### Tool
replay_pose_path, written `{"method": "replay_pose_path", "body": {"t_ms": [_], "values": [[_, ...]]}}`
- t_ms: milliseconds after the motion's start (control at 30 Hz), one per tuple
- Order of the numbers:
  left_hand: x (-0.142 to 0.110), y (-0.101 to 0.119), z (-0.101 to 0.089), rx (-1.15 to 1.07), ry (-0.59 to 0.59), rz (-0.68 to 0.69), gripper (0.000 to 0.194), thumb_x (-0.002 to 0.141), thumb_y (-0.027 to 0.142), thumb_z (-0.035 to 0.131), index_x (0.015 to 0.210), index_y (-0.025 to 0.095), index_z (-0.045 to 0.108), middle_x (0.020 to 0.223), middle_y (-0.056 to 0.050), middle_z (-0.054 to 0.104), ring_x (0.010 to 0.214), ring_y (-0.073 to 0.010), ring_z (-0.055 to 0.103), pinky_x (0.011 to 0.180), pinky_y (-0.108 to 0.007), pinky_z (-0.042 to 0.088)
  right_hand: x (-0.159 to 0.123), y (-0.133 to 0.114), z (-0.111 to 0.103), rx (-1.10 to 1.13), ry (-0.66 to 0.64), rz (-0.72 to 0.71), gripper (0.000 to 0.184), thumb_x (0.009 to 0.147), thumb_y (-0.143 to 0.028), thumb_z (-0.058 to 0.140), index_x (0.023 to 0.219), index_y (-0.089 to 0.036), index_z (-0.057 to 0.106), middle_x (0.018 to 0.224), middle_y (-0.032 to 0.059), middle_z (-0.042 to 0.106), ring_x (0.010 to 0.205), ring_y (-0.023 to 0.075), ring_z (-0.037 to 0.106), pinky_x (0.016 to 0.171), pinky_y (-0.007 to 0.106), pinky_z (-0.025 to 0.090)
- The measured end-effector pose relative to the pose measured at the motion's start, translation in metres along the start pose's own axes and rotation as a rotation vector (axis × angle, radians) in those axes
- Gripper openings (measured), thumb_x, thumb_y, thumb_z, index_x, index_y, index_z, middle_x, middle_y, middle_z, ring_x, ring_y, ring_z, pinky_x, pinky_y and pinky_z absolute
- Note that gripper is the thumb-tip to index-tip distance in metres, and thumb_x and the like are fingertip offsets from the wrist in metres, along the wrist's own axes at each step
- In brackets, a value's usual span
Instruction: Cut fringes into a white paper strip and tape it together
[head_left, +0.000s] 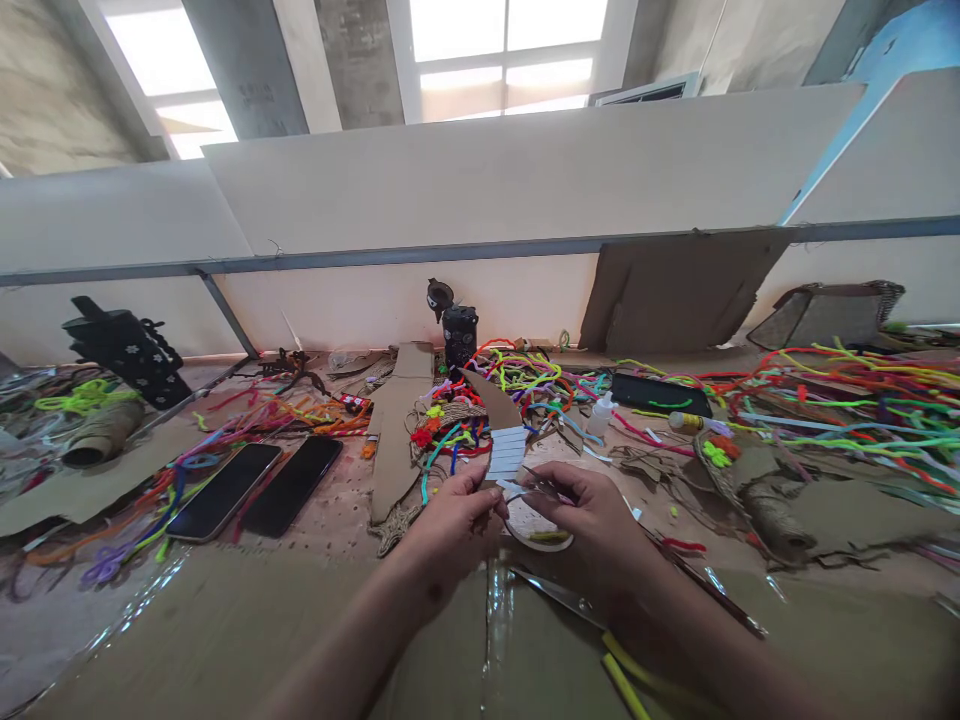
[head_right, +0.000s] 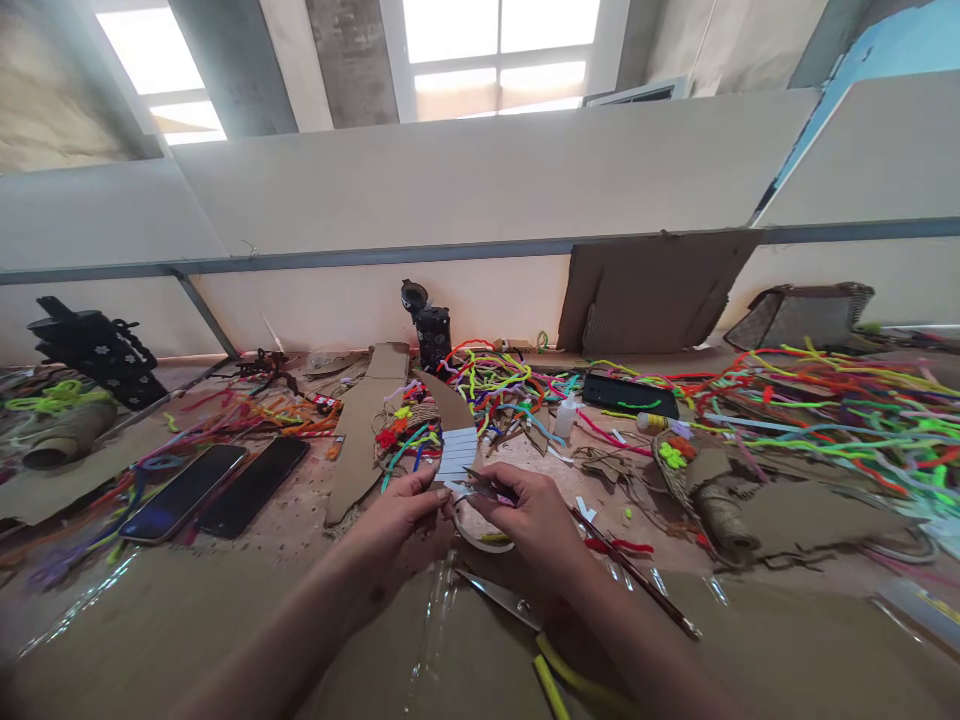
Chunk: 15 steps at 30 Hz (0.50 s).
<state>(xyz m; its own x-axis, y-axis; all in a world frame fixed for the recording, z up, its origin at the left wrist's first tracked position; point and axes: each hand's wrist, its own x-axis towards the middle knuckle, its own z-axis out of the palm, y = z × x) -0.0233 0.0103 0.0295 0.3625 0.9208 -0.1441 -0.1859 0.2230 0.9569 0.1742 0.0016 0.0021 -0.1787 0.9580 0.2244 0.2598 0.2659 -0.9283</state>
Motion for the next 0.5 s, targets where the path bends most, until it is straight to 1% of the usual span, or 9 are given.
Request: {"method": "replay_pose_path", "body": {"t_ms": [67,100,200,267,367,433,500], "values": [[-0.001,0.002,0.0,0.021,-0.005,-0.004,0.02,0.071,0.02,0.074,0.09,0.018,0.077,0.074,-0.002,0.067,0.068,-0.0146,0.057,0.064,-0.022,0.042,0.0,-0.002,0.0,-0.004,-0.016,-0.012,0.018,0.086,-0.038,0.072,0.095,-0.024,0.079,0.087,0.002,0.076,0.08,0.0233,0.066,0.071,0.031,0.047],[-0.002,0.003,0.001,0.015,-0.01,-0.012,0.019,0.071,0.019,0.074,0.089,0.019,0.078,0.069,0.0,0.064,0.065,-0.0142,0.055,0.062,-0.022,0.041,0.0,-0.002,0.0,-0.01,-0.017,-0.019,0.018,0.086,-0.038,0.072,0.094,-0.024,0.08,0.086,0.002,0.077,0.079,0.0236,0.066,0.071,0.031,0.047],[-0.005,0.006,0.004,-0.04,-0.022,-0.03,0.022,0.07,0.016,0.073,0.09,0.02,0.078,0.061,0.001,0.058,0.069,-0.0171,0.058,0.067,-0.023,0.044,0.001,-0.004,-0.001,-0.04,-0.009,-0.034,0.019,0.087,-0.04,0.071,0.091,-0.024,0.08,0.085,0.0025,0.077,0.077,0.0241,0.066,0.071,0.032,0.047],[-0.006,0.007,0.007,-0.057,-0.017,-0.022,0.026,0.068,0.014,0.072,0.093,0.021,0.079,0.067,0.0,0.062,0.078,-0.0194,0.063,0.073,-0.024,0.047,0.001,-0.003,-0.001,-0.045,-0.005,-0.035,0.02,0.087,-0.041,0.071,0.092,-0.024,0.08,0.085,0.0025,0.077,0.076,0.0239,0.065,0.07,0.032,0.046],[-0.007,0.005,0.009,-0.066,-0.014,-0.015,0.031,0.064,0.011,0.071,0.092,0.021,0.078,0.087,-0.005,0.072,0.088,-0.0206,0.065,0.076,-0.024,0.048,0.001,-0.004,-0.001,-0.04,-0.018,-0.041,0.019,0.088,-0.04,0.071,0.093,-0.024,0.08,0.084,0.0016,0.076,0.076,0.0232,0.065,0.069,0.031,0.045],[-0.007,0.002,0.01,-0.076,-0.027,-0.021,0.031,0.065,0.012,0.069,0.093,0.022,0.078,0.095,-0.006,0.074,0.09,-0.0214,0.065,0.075,-0.025,0.048,0.0,-0.004,-0.001,-0.034,-0.033,-0.047,0.018,0.088,-0.039,0.071,0.094,-0.024,0.08,0.085,0.0014,0.076,0.078,0.0232,0.066,0.071,0.031,0.046],[-0.007,0.0,0.01,-0.069,-0.035,-0.003,0.03,0.068,0.013,0.069,0.095,0.023,0.078,0.099,-0.007,0.075,0.095,-0.0224,0.065,0.077,-0.026,0.049,0.0,-0.005,-0.001,-0.027,-0.04,-0.052,0.018,0.089,-0.037,0.071,0.096,-0.024,0.079,0.089,0.0018,0.077,0.081,0.0238,0.067,0.074,0.031,0.047]]}}
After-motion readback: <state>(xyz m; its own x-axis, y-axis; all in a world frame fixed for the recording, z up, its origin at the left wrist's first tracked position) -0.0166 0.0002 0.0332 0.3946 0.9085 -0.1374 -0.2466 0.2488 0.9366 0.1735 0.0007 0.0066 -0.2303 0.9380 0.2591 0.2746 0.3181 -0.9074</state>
